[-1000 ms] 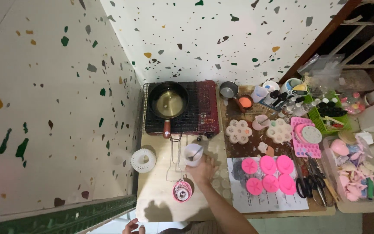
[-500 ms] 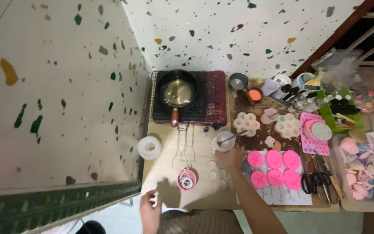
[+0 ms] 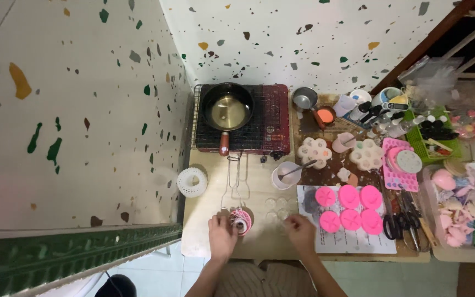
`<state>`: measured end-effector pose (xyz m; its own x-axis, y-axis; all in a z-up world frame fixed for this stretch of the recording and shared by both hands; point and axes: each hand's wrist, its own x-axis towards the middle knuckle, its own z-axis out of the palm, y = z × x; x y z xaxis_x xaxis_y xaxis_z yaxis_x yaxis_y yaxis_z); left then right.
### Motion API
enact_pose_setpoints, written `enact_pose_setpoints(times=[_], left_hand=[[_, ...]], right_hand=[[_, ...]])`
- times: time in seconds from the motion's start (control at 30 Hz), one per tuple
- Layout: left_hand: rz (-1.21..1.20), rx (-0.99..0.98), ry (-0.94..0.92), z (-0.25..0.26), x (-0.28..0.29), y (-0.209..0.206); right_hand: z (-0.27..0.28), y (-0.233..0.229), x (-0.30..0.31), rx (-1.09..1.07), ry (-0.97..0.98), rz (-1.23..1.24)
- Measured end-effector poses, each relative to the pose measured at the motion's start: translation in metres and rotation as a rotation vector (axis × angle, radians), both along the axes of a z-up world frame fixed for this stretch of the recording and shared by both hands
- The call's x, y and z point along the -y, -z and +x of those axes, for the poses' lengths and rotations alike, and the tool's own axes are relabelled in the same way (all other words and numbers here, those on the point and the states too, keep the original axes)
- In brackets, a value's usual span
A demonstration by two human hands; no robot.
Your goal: Preparing candle wicks and assembling materials for candle making.
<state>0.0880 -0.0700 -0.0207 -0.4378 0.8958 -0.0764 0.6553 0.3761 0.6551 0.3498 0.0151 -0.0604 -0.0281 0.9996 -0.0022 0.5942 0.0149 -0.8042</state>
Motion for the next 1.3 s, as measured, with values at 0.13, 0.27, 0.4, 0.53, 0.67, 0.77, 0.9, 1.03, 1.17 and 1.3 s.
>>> enact_pose_setpoints(times=[0.13, 0.27, 0.4, 0.53, 0.67, 0.77, 0.9, 1.03, 1.17, 1.3], left_hand=[[0.065, -0.042, 0.005, -0.005, 0.002, 0.005], [0.099, -0.060, 0.017, -0.010, 0.002, 0.014], [0.109, -0.124, 0.049, -0.018, -0.002, 0.046], [0.046, -0.071, 0.069, -0.015, -0.017, 0.027], [-0.005, -0.021, 0.020, -0.011, -0.026, 0.030], [-0.073, 0.040, -0.020, -0.011, -0.032, 0.036], [-0.171, 0.116, -0.022, -0.015, -0.038, 0.051], [-0.270, 0.191, 0.020, -0.017, -0.034, 0.003], [-0.239, 0.166, 0.133, -0.025, -0.030, 0.011], [-0.125, 0.109, 0.209, -0.029, -0.030, 0.020]], right_hand=[[-0.053, 0.005, 0.006, -0.063, -0.314, 0.127], [-0.106, -0.010, 0.004, 0.208, -0.480, 0.020], [-0.135, -0.025, 0.004, 0.483, -0.524, 0.093], [-0.141, 0.000, 0.004, 0.563, -0.504, 0.093], [-0.137, -0.005, 0.001, 0.530, -0.451, -0.088], [-0.135, -0.009, -0.001, 0.448, -0.424, -0.145], [-0.136, -0.014, -0.006, 0.424, -0.430, -0.233], [-0.132, -0.002, -0.011, 0.408, -0.472, -0.195], [-0.130, -0.002, -0.013, 0.392, -0.559, -0.177], [-0.131, -0.004, -0.016, 0.345, -0.585, -0.139]])
